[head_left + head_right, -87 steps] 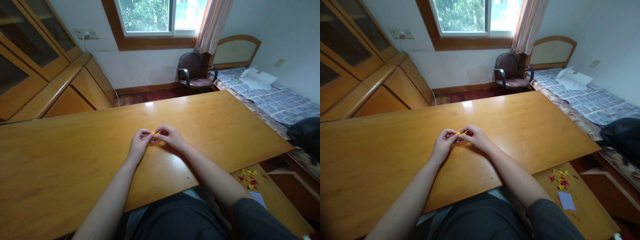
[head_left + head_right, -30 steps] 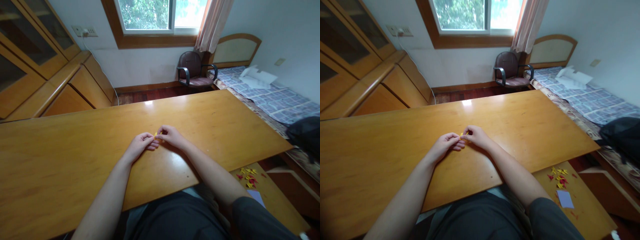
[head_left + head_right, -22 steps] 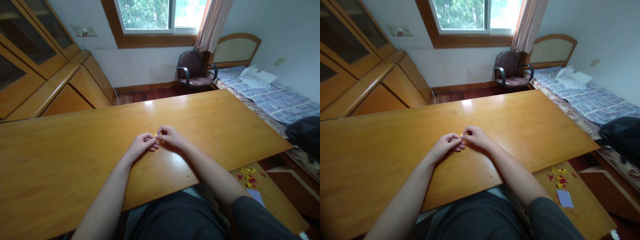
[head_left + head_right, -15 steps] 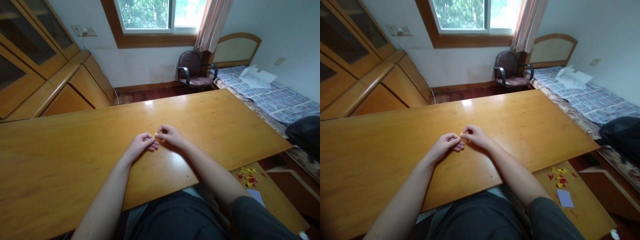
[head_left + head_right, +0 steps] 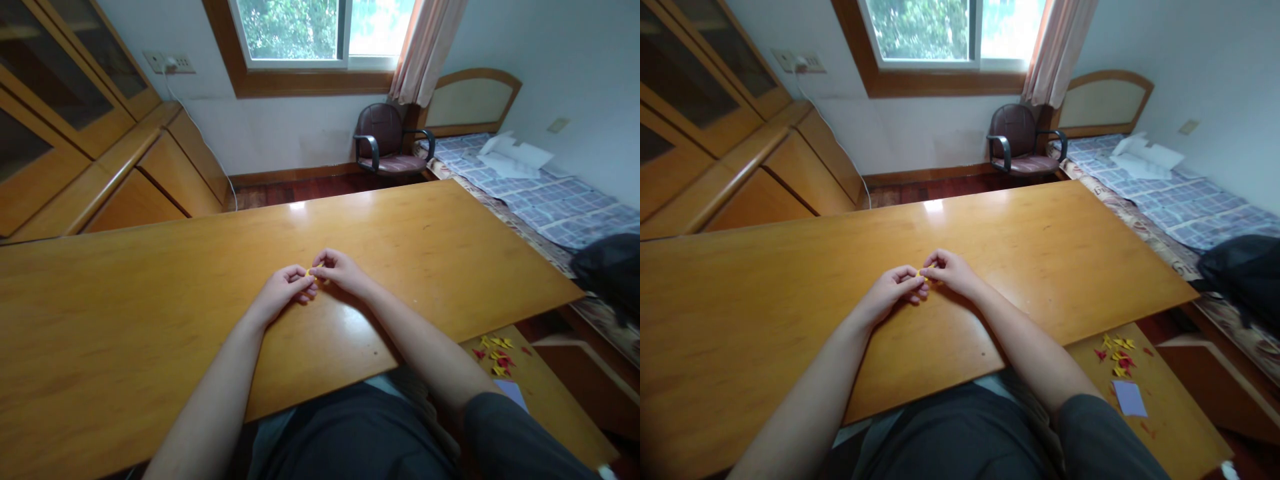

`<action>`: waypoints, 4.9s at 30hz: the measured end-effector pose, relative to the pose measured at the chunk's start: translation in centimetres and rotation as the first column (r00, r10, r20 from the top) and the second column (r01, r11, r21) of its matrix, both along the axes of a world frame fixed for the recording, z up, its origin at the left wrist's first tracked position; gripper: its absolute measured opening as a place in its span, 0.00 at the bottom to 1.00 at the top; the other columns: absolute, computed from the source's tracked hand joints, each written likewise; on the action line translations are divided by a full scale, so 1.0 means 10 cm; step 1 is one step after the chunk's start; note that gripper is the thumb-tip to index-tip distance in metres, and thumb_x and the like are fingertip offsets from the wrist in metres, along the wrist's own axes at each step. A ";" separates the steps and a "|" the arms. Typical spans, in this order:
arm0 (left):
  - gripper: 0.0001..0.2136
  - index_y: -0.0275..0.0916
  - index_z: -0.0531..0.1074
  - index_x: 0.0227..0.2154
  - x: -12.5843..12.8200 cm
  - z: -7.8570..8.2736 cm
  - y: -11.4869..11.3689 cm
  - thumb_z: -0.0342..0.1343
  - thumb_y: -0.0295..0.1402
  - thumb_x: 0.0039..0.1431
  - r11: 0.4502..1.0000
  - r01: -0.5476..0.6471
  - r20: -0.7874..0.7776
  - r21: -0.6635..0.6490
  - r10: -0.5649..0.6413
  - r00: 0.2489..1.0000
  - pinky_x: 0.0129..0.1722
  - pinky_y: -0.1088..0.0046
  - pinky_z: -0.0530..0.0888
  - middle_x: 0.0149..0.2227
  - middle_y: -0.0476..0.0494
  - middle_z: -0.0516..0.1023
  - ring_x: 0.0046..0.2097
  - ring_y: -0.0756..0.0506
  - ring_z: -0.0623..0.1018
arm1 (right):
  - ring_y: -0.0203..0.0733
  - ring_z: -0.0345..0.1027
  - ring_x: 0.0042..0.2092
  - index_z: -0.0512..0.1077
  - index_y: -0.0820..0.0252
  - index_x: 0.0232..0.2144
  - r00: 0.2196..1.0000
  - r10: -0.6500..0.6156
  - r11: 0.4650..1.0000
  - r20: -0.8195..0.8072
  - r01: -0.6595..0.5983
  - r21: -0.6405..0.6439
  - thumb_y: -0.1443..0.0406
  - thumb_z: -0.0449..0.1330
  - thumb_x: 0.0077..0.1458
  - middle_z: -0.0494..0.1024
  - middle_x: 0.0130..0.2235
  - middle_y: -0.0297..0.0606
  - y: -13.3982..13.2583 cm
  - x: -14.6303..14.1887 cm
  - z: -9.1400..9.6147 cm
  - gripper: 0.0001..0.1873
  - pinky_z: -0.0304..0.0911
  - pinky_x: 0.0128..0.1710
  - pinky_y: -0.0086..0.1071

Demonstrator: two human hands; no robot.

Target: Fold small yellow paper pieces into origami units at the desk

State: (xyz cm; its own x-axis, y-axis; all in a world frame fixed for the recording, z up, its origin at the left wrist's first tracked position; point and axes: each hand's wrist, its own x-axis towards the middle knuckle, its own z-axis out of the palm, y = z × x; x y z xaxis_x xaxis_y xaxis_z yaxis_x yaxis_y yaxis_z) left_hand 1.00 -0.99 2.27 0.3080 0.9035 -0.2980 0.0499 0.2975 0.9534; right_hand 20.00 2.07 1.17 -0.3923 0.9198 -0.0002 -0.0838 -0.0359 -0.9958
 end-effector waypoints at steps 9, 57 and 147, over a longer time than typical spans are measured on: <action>0.16 0.36 0.74 0.30 -0.01 -0.03 0.03 0.67 0.45 0.50 0.998 -0.068 0.038 -0.012 0.068 0.997 0.29 0.74 0.76 0.29 0.42 0.82 0.28 0.48 0.80 | 0.34 0.69 0.29 0.72 0.60 0.37 0.994 -0.015 0.999 -0.105 0.010 -0.044 0.54 0.69 0.48 0.76 0.28 0.30 0.01 0.02 0.00 0.19 0.64 0.33 0.31; 0.20 0.37 0.75 0.30 0.09 -0.02 0.00 0.65 0.51 0.51 0.989 -0.081 -0.009 0.123 0.082 0.997 0.34 0.70 0.76 0.29 0.43 0.82 0.30 0.46 0.80 | 0.36 0.65 0.30 0.73 0.60 0.27 0.990 -0.109 0.988 0.090 0.098 0.116 0.53 0.62 0.52 0.72 0.25 0.31 -0.02 -0.04 0.05 0.16 0.61 0.34 0.30; 0.13 0.36 0.75 0.33 0.02 -0.03 0.01 0.63 0.42 0.53 0.991 0.053 -0.021 0.123 -0.051 0.998 0.30 0.74 0.71 0.25 0.47 0.77 0.26 0.49 0.75 | 0.33 0.66 0.30 0.78 0.62 0.38 0.985 0.045 0.983 -0.164 -0.073 -0.170 0.53 0.70 0.48 0.79 0.32 0.35 -0.02 -0.01 -0.01 0.21 0.61 0.32 0.29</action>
State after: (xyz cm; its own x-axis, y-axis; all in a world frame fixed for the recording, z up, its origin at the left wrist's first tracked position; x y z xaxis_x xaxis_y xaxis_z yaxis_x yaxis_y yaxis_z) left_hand 1.15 -0.88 1.98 0.3512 0.9167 -0.1908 0.0799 0.1737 0.9816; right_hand 19.94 1.87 1.03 -0.4536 0.8865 -0.0920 -0.2328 -0.2175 -0.9479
